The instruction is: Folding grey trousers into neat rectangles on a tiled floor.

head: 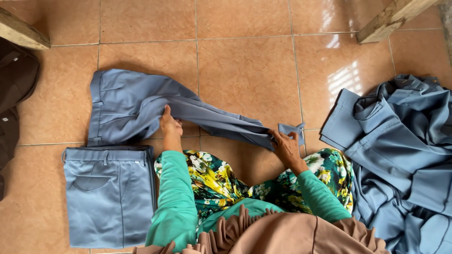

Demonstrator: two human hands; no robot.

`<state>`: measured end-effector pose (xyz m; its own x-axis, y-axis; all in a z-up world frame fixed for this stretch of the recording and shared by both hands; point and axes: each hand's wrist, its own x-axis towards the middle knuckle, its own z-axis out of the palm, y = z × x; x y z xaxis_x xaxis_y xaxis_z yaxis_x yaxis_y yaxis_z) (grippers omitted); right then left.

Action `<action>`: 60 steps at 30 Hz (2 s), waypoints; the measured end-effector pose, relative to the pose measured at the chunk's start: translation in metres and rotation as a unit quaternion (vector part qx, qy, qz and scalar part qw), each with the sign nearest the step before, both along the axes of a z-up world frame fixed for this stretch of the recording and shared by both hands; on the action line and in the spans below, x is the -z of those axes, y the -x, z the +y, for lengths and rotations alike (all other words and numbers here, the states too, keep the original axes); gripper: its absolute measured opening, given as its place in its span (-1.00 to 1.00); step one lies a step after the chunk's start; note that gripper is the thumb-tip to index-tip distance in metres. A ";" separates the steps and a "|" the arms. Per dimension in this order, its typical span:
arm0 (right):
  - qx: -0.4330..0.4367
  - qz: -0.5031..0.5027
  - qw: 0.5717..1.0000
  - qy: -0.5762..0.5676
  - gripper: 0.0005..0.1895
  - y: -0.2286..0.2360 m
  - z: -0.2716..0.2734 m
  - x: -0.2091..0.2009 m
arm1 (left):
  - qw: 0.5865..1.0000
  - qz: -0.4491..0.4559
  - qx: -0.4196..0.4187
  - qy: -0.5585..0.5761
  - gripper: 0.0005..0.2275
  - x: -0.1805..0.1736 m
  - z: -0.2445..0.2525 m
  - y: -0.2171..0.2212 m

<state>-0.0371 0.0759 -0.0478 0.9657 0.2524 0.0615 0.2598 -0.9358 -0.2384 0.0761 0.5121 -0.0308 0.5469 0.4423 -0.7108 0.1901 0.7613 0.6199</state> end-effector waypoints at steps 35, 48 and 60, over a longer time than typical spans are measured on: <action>0.340 0.253 0.890 -0.171 -0.36 -0.001 -0.011 0.084 | 0.571 0.203 0.593 -0.531 -0.42 0.134 -0.086 0.089; 0.464 0.222 0.556 -0.653 -0.64 -0.048 0.000 0.037 | 0.600 0.096 0.502 -0.616 -0.84 0.093 -0.133 0.129; 0.266 0.249 0.460 -0.810 0.17 -0.068 0.019 -0.086 | 0.979 -0.049 -0.061 0.187 -0.57 0.170 -0.107 0.062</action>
<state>0.0312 0.0948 0.0378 0.8607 -0.0157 -0.5088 -0.3669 0.6737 -0.6415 0.0140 0.4049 -0.2008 0.5792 0.2270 -0.7830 0.0373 0.9521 0.3036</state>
